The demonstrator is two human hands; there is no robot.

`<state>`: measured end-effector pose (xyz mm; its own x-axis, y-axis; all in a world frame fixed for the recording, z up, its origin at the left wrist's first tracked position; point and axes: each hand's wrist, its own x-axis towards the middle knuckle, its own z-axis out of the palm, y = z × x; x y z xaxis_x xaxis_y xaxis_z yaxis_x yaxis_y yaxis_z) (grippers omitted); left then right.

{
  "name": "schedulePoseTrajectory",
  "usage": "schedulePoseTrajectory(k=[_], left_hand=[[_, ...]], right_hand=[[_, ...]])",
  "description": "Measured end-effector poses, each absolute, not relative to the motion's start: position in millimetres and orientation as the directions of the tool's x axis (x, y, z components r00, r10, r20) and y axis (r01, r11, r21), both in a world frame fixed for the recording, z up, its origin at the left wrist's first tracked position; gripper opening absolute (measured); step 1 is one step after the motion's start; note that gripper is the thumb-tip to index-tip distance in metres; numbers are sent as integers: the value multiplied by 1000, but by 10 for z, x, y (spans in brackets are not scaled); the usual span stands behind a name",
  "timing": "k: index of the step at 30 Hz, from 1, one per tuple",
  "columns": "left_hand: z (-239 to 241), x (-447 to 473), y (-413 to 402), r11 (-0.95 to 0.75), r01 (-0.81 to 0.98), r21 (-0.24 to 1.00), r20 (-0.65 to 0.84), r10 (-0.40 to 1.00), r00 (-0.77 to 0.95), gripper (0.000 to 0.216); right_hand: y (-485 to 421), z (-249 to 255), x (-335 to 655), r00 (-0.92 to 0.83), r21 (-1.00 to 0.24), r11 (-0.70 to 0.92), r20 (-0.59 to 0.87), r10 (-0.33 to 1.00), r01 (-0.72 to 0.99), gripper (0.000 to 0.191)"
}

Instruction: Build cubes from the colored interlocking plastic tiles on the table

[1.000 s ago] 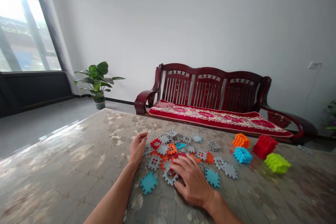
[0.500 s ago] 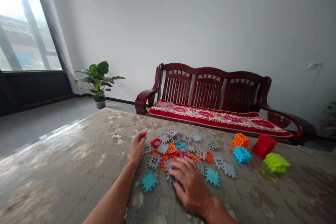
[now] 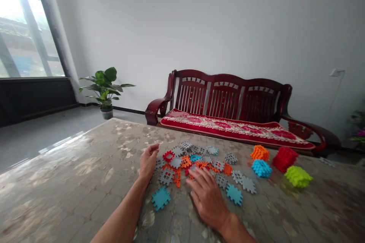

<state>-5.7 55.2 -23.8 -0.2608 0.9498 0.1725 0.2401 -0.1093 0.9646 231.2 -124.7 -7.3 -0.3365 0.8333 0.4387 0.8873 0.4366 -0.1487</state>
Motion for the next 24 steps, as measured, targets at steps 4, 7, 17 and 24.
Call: schedulePoseTrajectory(k=[4, 7, 17, 24], left_hand=[[-227, -54, 552, -112, 230, 967, 173, 948, -266, 36], [-209, -50, 542, -112, 223, 968, 171, 948, -267, 36], [-188, -37, 532, -105, 228, 968, 165, 951, -263, 35], [-182, -54, 515, -93, 263, 960, 163, 952, -259, 35]], right_hand=[[-1359, 15, 2089, -608, -94, 667, 332, 721, 739, 51], [-1371, 19, 1936, -731, -77, 771, 268, 627, 632, 56], [-1342, -27, 2028, -492, -156, 556, 317, 811, 816, 47], [-1166, -89, 2425, -139, -195, 343, 654, 744, 919, 31]])
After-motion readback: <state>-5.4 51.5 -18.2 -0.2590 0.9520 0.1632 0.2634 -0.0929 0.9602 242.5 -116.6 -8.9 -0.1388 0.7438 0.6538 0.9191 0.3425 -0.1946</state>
